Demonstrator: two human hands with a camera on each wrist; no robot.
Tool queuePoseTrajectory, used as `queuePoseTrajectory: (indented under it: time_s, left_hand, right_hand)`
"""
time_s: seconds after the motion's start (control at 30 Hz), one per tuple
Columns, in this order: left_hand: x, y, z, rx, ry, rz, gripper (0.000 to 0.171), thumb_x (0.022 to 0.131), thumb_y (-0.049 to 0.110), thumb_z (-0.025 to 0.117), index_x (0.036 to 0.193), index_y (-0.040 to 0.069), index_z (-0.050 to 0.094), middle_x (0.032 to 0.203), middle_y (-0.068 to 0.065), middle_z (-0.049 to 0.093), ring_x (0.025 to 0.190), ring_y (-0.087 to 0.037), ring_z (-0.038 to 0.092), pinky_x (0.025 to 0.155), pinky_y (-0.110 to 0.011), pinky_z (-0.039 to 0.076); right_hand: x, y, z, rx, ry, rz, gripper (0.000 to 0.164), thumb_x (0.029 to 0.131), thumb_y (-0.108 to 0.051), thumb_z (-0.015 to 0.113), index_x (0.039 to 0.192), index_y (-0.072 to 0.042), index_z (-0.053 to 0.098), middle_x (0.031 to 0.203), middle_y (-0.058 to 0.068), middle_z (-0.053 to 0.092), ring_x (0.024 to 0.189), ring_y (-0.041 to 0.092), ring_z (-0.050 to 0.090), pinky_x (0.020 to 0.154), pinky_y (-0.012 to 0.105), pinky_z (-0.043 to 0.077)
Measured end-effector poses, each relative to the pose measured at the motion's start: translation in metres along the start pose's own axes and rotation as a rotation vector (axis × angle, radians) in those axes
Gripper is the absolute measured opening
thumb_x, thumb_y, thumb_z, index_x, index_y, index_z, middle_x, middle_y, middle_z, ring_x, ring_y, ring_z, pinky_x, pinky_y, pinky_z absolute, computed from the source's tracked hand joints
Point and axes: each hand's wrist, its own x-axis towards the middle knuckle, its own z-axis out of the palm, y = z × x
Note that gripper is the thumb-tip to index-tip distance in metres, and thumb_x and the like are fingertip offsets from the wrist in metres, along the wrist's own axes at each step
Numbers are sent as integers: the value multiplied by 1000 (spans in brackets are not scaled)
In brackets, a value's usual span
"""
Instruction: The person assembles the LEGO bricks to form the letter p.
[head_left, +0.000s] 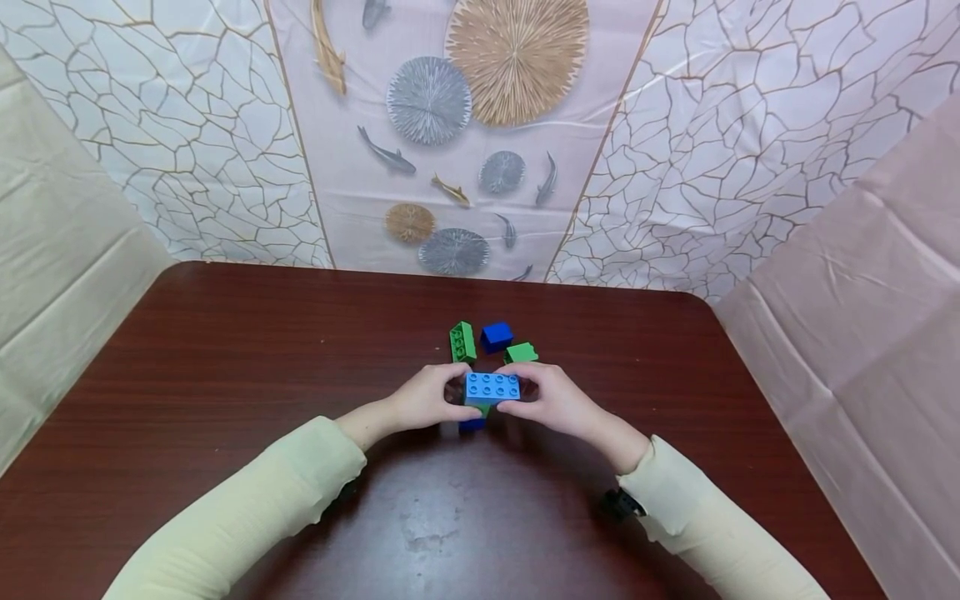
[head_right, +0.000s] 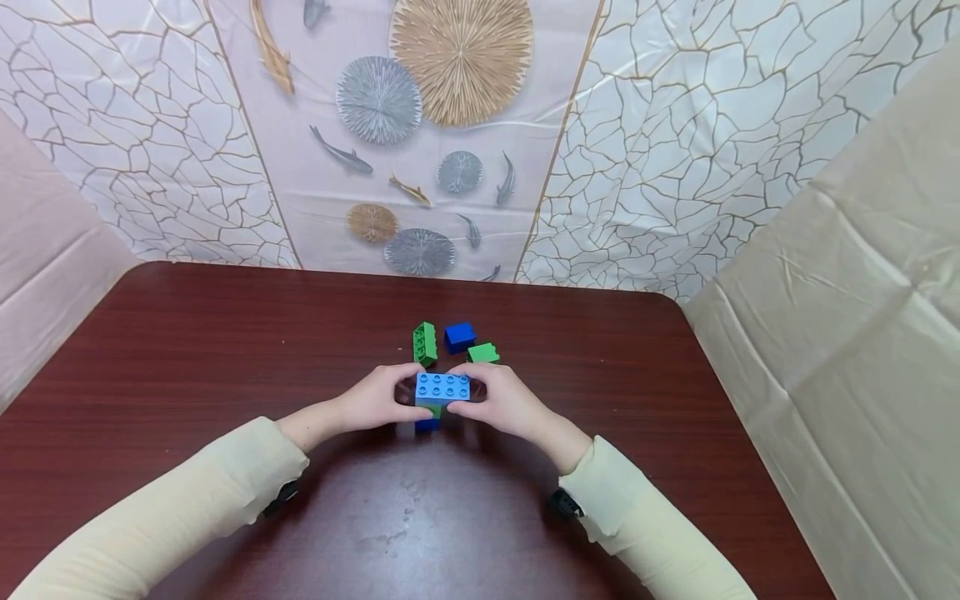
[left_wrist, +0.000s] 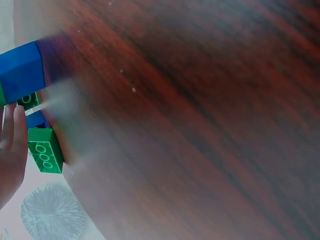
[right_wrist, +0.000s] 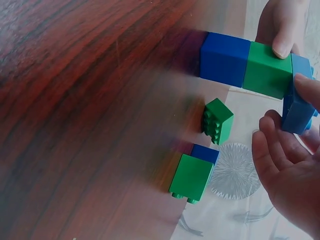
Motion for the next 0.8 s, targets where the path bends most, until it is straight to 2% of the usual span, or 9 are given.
queuePoseTrajectory:
  time_s: [0.17, 0.33, 0.47, 0.67, 0.73, 0.8]
  left_hand:
    - [-4, 3, -2, 11, 33, 9, 42, 79, 30, 75, 112, 12, 57, 102, -1, 65, 92, -11, 59, 84, -31, 51]
    - [-4, 5, -3, -40, 89, 36, 32, 80, 24, 74, 106, 13, 59, 100, -2, 64, 92, -13, 57, 80, -25, 51]
    - [-3, 5, -3, -67, 85, 35, 27, 80, 21, 74, 100, 12, 58, 98, -3, 63, 87, -12, 58, 74, -21, 53]
    - [-2, 5, -4, -74, 71, 46, 27, 81, 22, 74, 99, 10, 57, 98, -6, 64, 85, -13, 59, 74, -23, 53]
    - [-1, 5, -4, -81, 68, 40, 28, 80, 23, 74, 99, 10, 57, 99, -7, 64, 84, -13, 60, 75, -23, 54]
    - [-1, 5, -4, -84, 68, 37, 28, 80, 22, 74, 98, 10, 57, 99, -8, 64, 84, -13, 61, 74, -24, 54]
  right_hand:
    - [1, 1, 1, -7, -2, 1, 38, 81, -18, 73, 116, -9, 62, 102, 3, 65, 86, 15, 55, 78, 35, 53]
    - [2, 1, 0, -12, -12, -2, 39, 81, -19, 73, 117, -9, 62, 103, 3, 65, 85, 15, 55, 76, 34, 53]
    - [3, 1, -3, -16, -45, 1, 42, 81, -21, 73, 120, -9, 60, 106, 4, 65, 87, 16, 55, 77, 33, 53]
    - [3, 8, -12, 13, -117, 42, 46, 80, -17, 74, 122, -8, 58, 109, 7, 65, 95, 19, 59, 82, 36, 54]
    - [4, 14, -15, 8, -119, 61, 45, 80, -15, 73, 122, -6, 58, 108, 9, 65, 95, 21, 61, 82, 36, 55]
    - [5, 23, -17, -11, -87, 87, 44, 81, -14, 72, 121, -4, 58, 109, 12, 66, 97, 24, 62, 83, 37, 54]
